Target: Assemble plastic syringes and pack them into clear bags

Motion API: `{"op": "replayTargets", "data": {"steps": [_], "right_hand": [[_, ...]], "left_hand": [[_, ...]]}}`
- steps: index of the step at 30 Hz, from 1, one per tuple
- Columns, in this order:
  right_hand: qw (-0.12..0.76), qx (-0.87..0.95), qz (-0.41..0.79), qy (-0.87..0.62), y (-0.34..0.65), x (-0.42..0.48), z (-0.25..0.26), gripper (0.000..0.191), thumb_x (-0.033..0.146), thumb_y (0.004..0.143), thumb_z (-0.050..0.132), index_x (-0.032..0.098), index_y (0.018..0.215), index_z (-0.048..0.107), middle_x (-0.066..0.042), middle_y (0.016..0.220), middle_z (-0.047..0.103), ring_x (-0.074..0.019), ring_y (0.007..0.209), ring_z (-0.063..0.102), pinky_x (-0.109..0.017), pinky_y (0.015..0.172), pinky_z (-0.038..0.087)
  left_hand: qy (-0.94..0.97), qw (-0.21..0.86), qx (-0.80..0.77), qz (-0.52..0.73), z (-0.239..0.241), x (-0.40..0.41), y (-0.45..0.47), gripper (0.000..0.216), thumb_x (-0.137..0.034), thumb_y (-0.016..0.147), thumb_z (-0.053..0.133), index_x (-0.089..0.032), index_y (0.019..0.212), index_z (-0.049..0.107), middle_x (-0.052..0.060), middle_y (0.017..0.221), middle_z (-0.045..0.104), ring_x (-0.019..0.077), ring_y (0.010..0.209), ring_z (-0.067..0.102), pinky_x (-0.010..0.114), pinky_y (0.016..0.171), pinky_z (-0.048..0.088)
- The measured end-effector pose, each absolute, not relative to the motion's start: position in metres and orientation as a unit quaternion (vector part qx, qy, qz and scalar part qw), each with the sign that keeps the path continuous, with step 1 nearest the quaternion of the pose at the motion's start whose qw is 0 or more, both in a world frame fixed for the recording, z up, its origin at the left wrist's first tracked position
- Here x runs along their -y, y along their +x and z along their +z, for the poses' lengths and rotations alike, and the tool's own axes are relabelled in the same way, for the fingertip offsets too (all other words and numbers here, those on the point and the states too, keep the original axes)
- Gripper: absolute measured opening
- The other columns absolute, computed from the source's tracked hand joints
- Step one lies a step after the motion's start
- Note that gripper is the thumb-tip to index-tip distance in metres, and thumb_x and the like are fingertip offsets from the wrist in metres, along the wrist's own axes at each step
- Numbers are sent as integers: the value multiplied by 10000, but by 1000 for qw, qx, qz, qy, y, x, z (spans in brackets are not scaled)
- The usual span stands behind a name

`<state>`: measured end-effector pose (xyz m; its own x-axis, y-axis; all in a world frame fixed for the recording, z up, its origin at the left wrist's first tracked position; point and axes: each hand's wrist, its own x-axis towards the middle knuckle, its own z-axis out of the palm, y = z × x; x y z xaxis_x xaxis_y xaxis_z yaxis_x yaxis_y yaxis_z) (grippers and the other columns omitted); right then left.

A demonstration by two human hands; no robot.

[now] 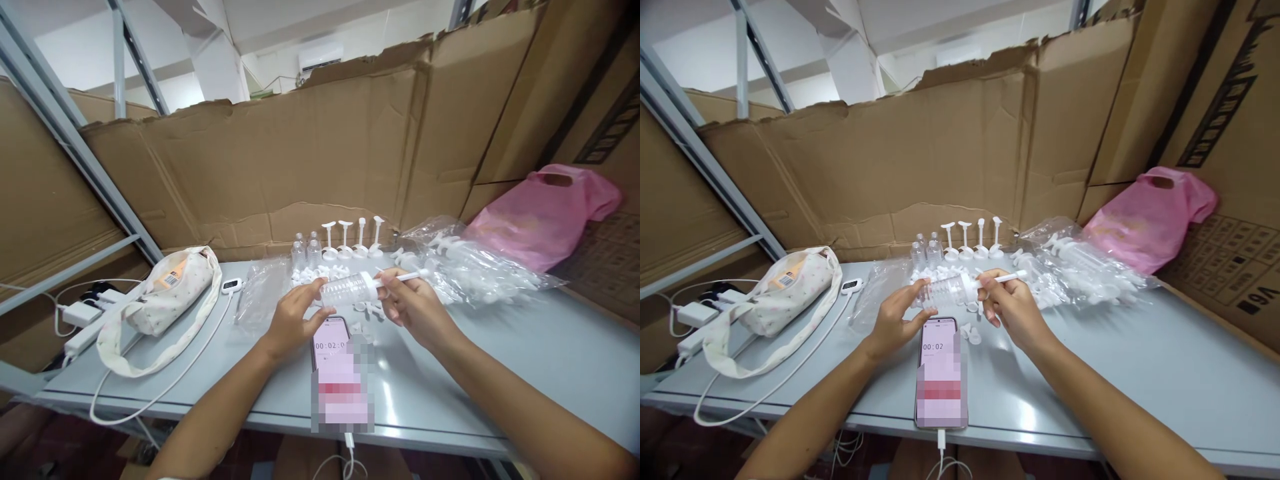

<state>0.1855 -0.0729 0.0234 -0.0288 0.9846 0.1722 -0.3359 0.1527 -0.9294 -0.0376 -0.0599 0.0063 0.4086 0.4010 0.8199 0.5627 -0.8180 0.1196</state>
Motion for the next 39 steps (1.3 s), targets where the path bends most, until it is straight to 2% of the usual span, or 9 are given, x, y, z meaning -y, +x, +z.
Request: {"op": "replayTargets", "data": {"steps": [3,8,14,19,24,27,32,36,39], "right_hand": [[604,448,554,-356,187,73,24,358,490,665,753,175,736,598,39,622,541,-34,343,418,-177,298,268],[606,453,565,-329,195,72,30,373,490,655,762,202,834,608,21,670,578,-60,395,462,-191,336,306],[559,462,639,-258,207,69,35,475,593,636,728,248,957,672,2,690,565,-100,488,478,-221,401,357],[556,432,675,-221,217,69,42,574,747,604,620,244,864,711,-44,770,587,-156,600,520,-270,479,435],[554,432,668,-245,216,67,40,278,492,761,637,261,901,699,-34,764,585,-154,613,515,-269,507,437],[559,453,644,-260,212,66,34,290,391,750,688,256,1006,676,-23,785,575,-137,623,507,-251,515,432],[569,467,622,-268,209,64,29,302,401,756,692,245,1013,667,-21,808,564,-127,640,511,-243,535,439],[575,471,610,-275,207,63,29,237,392,746,700,245,930,672,-18,815,564,-127,639,518,-244,525,437],[572,472,610,-279,206,63,28,247,384,752,698,245,955,671,-14,812,565,-122,632,520,-240,522,434]], "left_hand": [[-837,126,282,-451,5,59,-35,466,-280,854,606,-198,1284,445,77,1032,691,158,820,657,295,757,545],[-826,96,326,-449,7,56,-31,464,-333,859,596,-207,1278,442,90,1191,634,195,1056,613,325,892,509],[-842,24,449,-298,28,54,-42,611,-436,826,607,-219,1353,387,83,1304,556,235,1103,566,401,936,471],[-821,51,545,-162,46,58,-84,408,-354,896,478,-182,1264,524,88,1277,586,273,1205,504,447,1021,388],[-812,-32,581,-46,47,81,-133,354,-316,909,409,-201,1188,596,64,1227,630,255,1151,560,410,1001,406],[-824,-66,562,-42,44,101,-144,341,-332,910,421,-224,1185,593,41,1228,627,227,1157,549,373,1007,402],[-832,-17,554,-10,35,120,-140,325,-220,854,516,-234,1170,588,59,1127,656,247,1097,566,410,987,396],[-836,15,548,-19,23,119,-140,452,-215,823,565,-240,1271,505,94,1288,559,273,1170,529,436,993,388],[-837,-7,546,-33,16,110,-143,408,-236,862,507,-241,1270,503,84,1298,556,259,1168,534,409,971,409]]}}
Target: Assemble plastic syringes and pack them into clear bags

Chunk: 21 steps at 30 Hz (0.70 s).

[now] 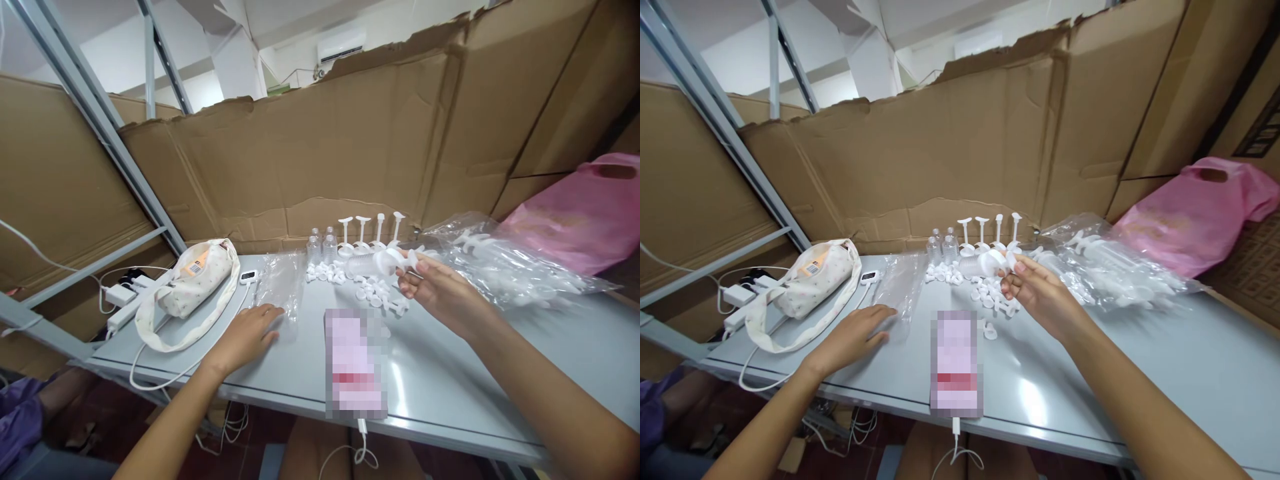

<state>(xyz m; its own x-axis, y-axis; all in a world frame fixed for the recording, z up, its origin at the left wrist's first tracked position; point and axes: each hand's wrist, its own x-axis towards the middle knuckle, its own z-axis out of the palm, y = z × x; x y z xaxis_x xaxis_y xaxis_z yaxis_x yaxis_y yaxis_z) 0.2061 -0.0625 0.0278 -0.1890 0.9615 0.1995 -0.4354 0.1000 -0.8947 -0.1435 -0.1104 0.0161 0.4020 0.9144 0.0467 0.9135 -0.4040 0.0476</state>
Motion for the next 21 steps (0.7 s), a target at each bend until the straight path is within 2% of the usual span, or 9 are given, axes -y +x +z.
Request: {"op": "replayTargets", "data": {"steps": [3,9,14,17,19,21], "right_hand": [[569,473,608,-288,205,62,25,279,397,749,699,249,982,663,-20,818,575,-133,639,529,-251,529,440],[564,483,605,-288,204,62,23,228,402,775,676,251,945,666,-21,825,593,-131,646,524,-254,548,437],[564,483,607,-283,203,62,24,234,396,779,673,243,955,665,-17,824,576,-120,631,512,-244,530,421],[566,486,601,-288,203,61,23,240,393,781,668,241,966,662,-26,836,569,-129,627,505,-254,523,424],[566,487,599,-289,204,60,21,242,390,779,670,241,969,661,-30,842,570,-133,624,504,-257,516,424],[567,485,601,-286,204,60,21,242,391,778,673,242,968,662,-28,840,573,-129,624,508,-252,518,425]], "left_hand": [[839,6,-543,39,12,102,-143,344,-228,858,512,-227,1199,559,82,1175,627,251,1100,561,385,940,420],[839,-43,-540,50,3,93,-135,183,-215,877,491,-203,1008,619,72,998,664,233,966,596,349,854,429],[819,-79,-566,42,-2,95,-130,255,-227,927,396,-171,873,639,81,884,685,232,857,622,353,803,433],[831,-46,-551,55,0,104,-130,303,-326,947,377,-184,947,645,81,949,692,232,902,628,361,836,438],[849,-19,-524,64,0,110,-132,314,-417,913,452,-208,1081,615,80,1096,669,245,1019,605,377,903,428],[862,-17,-501,70,-2,116,-134,354,-429,871,529,-228,1158,582,75,1219,622,264,1127,558,406,968,400]]}}
